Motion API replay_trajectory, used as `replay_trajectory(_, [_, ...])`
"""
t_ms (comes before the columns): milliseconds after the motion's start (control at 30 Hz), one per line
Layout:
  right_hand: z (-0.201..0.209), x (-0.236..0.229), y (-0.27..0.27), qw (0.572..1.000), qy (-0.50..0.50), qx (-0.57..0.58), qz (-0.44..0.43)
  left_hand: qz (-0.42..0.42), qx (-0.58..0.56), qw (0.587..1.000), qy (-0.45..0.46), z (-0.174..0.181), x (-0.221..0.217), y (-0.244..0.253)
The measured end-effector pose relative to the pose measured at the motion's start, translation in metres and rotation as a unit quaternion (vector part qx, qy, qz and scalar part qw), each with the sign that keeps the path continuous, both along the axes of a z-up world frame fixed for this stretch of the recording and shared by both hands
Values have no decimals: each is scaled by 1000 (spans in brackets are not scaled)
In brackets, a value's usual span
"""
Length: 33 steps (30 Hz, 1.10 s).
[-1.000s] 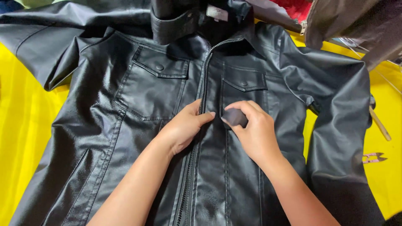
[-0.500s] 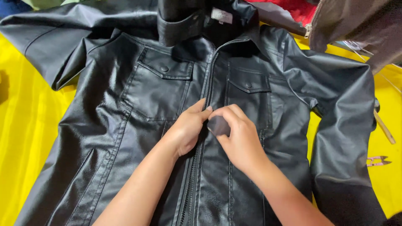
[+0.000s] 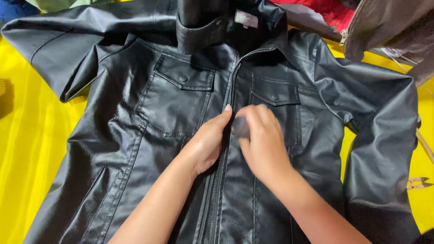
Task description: The person uses a dark sponge to rub and clean the front surface of a black leather jacket laid flat on a yellow table. The person wipes the zipper area, the chest pockets, and the lower front panels of the jacket.
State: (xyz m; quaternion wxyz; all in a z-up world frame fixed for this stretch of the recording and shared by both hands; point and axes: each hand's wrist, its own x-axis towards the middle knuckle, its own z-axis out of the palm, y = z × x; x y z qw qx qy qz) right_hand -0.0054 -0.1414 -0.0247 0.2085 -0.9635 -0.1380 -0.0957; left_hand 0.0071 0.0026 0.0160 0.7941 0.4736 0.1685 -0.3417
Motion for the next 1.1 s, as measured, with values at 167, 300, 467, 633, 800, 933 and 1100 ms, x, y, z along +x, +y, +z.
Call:
replay_trajectory(167, [-3,-22,-11,995,5,-4,102,-27,17,999,-9,3,3,4])
replay_trajectory(300, [-9,0,-20,989,-9,-7,148,-10,-14,1000,-3,-34,12,0])
replay_trajectory(467, [-1,52,-14,993,0,23,115,-16,-10,1000,-17,-25,10,-2])
replay_trajectory(633, [-8,61,-18,997,5,65,52,-14,-15,999,-33,-11,6,2])
replay_trajectory(800, [-5,14,-15,997,31,58,30,-15,-21,998,-50,3,0,4])
replay_trajectory(933, [9,-24,-19,996,66,51,38,-11,-27,998,-61,10,-3,3])
replay_trajectory(1100, [15,-22,-26,988,130,60,56,-4,-33,998,-46,19,-5,1])
